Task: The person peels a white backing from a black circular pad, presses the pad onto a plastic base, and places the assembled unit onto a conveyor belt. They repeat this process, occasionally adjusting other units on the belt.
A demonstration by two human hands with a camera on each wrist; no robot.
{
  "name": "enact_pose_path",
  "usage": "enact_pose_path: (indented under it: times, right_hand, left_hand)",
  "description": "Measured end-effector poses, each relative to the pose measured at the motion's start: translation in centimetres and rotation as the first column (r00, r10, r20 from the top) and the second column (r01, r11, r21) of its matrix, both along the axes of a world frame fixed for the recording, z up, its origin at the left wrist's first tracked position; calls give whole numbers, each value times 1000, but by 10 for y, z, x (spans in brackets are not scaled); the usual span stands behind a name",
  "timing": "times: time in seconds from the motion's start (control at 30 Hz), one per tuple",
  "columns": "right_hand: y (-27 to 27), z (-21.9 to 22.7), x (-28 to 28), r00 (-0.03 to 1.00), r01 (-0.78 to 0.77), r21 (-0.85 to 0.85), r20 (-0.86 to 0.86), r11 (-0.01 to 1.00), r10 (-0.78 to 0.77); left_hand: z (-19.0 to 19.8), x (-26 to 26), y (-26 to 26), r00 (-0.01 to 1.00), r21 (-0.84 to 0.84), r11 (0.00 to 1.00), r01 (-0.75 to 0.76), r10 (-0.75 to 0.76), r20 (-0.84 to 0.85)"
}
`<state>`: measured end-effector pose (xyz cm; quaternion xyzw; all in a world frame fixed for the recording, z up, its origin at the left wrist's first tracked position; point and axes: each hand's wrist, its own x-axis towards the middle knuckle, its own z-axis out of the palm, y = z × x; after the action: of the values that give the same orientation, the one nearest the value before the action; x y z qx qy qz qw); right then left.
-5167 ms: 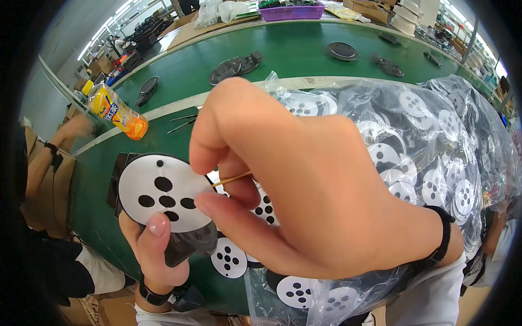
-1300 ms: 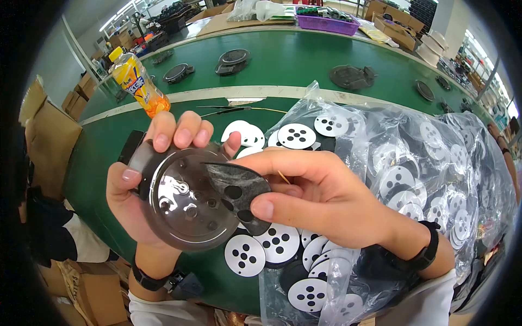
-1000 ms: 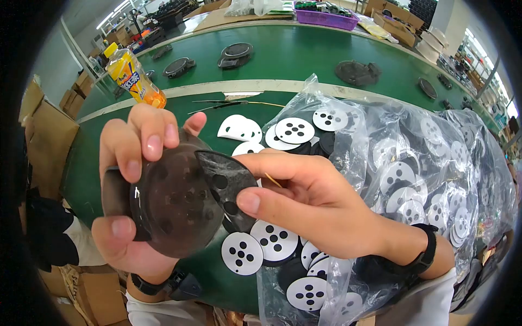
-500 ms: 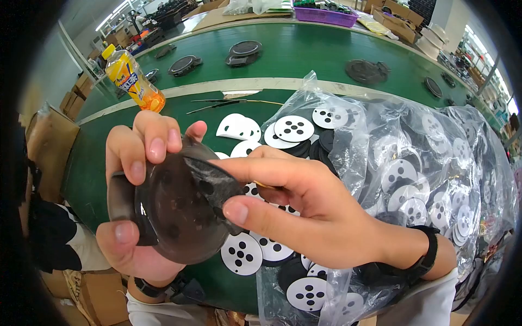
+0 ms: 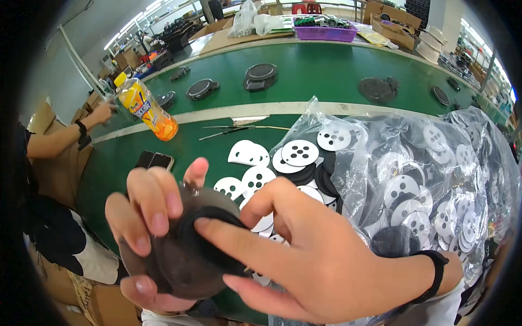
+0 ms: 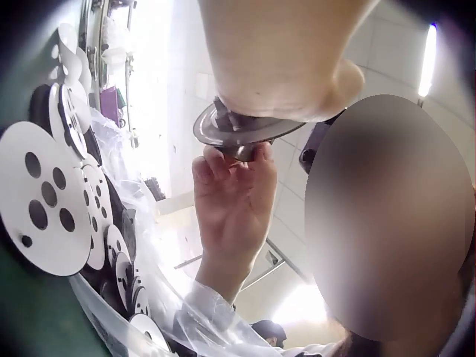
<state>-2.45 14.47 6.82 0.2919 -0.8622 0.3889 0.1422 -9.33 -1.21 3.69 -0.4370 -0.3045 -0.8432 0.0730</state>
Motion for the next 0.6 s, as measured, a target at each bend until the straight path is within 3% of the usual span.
enact_pose_path:
  times: [0.07, 0.13, 0.27, 0.4, 0.43, 0.47, 0.6]
  right_hand:
    - [-2, 9, 5, 999, -17, 16, 48, 1000, 16]
    - [-3, 8, 8, 996, -30, -24, 89, 999, 32]
    - [-2, 6, 9, 992, -66, -88, 102, 994, 75]
    - [-1, 7, 9, 995, -72, -75, 65, 995, 77]
    - [-2, 7, 10, 995, -73, -79, 66, 994, 78]
    - [-5, 7, 11, 999, -35, -66, -18, 997, 34]
    - [-4, -8, 3, 980, -39, -87, -197, 995, 21]
  left_hand:
    - [1, 0, -2, 998, 26, 1000, -18, 20, -65]
    - [6, -2, -13, 983, -127, 992, -20, -3, -181]
    - [10, 2, -19, 980, -205, 978, -41, -1, -201]
    - [7, 4, -15, 980, -194, 981, -19, -20, -199]
    - [4, 8, -8, 983, -100, 994, -52, 33, -181]
    - [3, 9, -5, 984, -4, 996, -87, 85, -158]
    - [3, 9, -4, 986, -9, 998, -65, 63, -156]
